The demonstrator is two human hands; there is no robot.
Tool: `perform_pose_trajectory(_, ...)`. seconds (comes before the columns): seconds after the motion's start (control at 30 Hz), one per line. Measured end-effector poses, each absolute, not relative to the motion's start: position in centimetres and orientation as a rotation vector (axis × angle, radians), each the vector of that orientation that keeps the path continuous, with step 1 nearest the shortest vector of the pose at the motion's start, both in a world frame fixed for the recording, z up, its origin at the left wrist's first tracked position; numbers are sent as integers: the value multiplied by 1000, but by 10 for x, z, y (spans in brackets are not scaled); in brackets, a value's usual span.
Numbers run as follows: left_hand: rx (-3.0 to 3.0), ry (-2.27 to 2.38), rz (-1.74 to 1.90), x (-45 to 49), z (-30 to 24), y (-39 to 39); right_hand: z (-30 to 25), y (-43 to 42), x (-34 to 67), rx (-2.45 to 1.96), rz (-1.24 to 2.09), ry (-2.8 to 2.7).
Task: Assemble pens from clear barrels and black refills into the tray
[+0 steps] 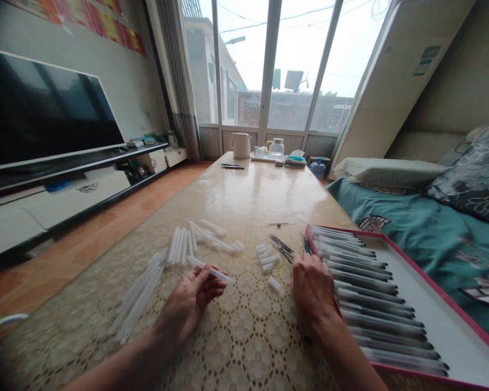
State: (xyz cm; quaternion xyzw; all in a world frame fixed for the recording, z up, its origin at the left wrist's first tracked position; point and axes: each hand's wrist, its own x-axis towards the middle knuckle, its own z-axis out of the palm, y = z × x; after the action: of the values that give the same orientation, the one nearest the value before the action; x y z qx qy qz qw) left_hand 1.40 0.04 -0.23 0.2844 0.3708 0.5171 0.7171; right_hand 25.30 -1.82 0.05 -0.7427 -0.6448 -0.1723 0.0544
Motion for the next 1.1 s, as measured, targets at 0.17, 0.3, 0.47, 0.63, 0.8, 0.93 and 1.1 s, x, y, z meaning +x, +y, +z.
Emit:
perform_pose_trajectory(0.17, 570, 842, 1247, 11, -1, 4, 17, -23, 236, -1880, -163, -1971)
perform_pose_trajectory(0.3, 463, 861, 1320, 8, 3, 7, 25, -32, 211, -1613, 143, -2002)
perform_pose_trajectory(0.47, 414, 894, 1354, 7, 8, 8, 26, -40, 196, -1534, 106, -2051)
perform_pose_trajectory(0.63, 437, 880, 1307, 8, 5, 7, 27, -41, 194, -1531, 109, -2069)
perform_pose_trajectory(0.8, 521, 826, 1232, 10, 1, 4, 23, -40, 192, -1464, 178, -2016)
perform_pose_trajectory(0.93, 534, 721, 1117, 13, -3, -3, 18, -42, 186, -1422, 314, -1910)
perform_pose_trajectory(1.1, 519, 645, 987, 13, -3, -5, 24, -42, 188, -1297, 715, -1716)
